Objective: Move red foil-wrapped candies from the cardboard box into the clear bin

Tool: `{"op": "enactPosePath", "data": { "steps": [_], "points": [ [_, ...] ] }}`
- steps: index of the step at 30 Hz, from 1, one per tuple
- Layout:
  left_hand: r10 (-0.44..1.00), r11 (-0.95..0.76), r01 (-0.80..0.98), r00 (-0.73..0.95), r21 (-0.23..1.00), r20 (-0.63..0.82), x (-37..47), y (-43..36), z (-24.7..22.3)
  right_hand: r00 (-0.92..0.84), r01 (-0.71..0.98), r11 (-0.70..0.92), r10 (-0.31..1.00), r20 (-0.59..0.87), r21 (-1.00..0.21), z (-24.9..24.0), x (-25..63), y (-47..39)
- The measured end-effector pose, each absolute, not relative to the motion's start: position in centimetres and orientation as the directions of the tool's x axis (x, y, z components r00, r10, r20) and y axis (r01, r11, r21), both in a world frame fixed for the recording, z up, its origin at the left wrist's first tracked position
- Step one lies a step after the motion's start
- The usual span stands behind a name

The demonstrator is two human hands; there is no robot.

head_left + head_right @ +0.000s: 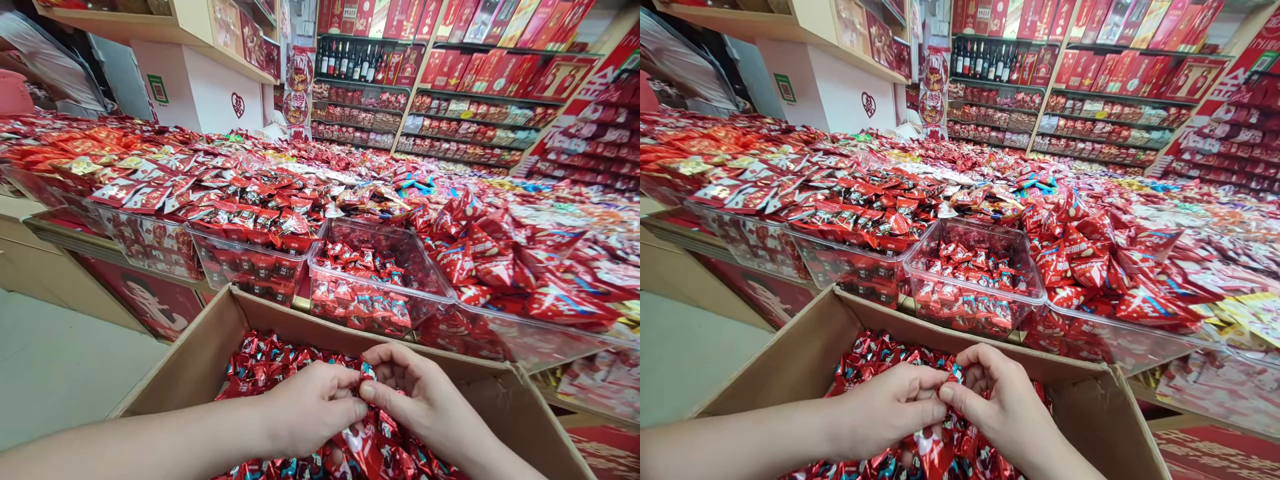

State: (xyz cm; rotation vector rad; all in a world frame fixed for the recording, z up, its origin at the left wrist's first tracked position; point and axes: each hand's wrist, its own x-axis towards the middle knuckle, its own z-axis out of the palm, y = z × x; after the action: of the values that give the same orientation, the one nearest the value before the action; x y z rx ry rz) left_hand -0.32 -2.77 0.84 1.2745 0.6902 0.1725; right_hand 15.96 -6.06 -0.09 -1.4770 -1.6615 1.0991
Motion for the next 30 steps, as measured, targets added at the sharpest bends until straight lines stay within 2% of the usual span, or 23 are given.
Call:
{"op": "enactPosePath", "data": {
  "steps": [3, 8, 10, 12, 14, 16, 18, 21, 24, 30],
  "points": [
    [0.487, 0.268, 0.239, 0.802, 0.933, -0.345, -0.6, -3.0, 1.0, -0.161, 0.464, 0.075, 0.987, -0.001, -0.883, 0.5, 15.7, -6.4],
    [0.517, 0.233, 0.208, 0.801, 0.95, -0.302, -1.0, -2.6, 1.6, -0.169, 0.566, 0.293, 0.956, 0.24, -0.771, 5.4, 16.6, -6.1],
    [0.531, 0.233, 0.217, 0.788, 0.948, -0.311, -1.1, -2.4, 1.6, -0.15, 0.66, 0.378, 0.913, 0.378, -0.649, 8.0, 17.3, -4.5],
    [0.542, 0.225, 0.238, 0.775, 0.945, -0.324, -1.1, -2.3, 1.4, -0.196, 0.795, 0.414, 0.867, 0.458, -0.444, 9.9, 18.0, -1.8],
    [0.539, 0.225, 0.271, 0.765, 0.936, -0.351, -1.1, -2.4, 1.0, -0.283, 0.901, 0.378, 0.884, 0.373, -0.213, 10.6, 18.3, 1.6],
    [0.536, 0.214, 0.309, 0.756, 0.927, -0.376, -1.0, -2.5, 0.8, -0.343, 0.938, 0.348, 0.923, 0.177, 0.003, 10.1, 18.4, 4.8],
    [0.547, 0.154, 0.334, 0.755, 0.93, -0.362, -1.1, -2.6, 0.6, -0.364, 0.923, 0.358, 0.931, 0.017, 0.139, 8.9, 18.3, 7.2],
    [0.567, 0.061, 0.344, 0.761, 0.937, -0.316, -1.3, -2.6, 0.8, -0.366, 0.902, 0.376, 0.926, -0.086, 0.212, 7.1, 18.1, 8.9],
    [0.551, 0.077, 0.345, 0.767, 0.936, -0.328, -1.4, -2.6, 1.0, -0.36, 0.888, 0.386, 0.922, -0.146, 0.249, 6.0, 18.1, 9.1],
    [0.547, 0.13, 0.341, 0.758, 0.931, -0.354, -1.2, -2.5, 1.1, -0.325, 0.899, 0.348, 0.937, -0.127, 0.264, 5.4, 18.9, 9.4]
  ]
}}
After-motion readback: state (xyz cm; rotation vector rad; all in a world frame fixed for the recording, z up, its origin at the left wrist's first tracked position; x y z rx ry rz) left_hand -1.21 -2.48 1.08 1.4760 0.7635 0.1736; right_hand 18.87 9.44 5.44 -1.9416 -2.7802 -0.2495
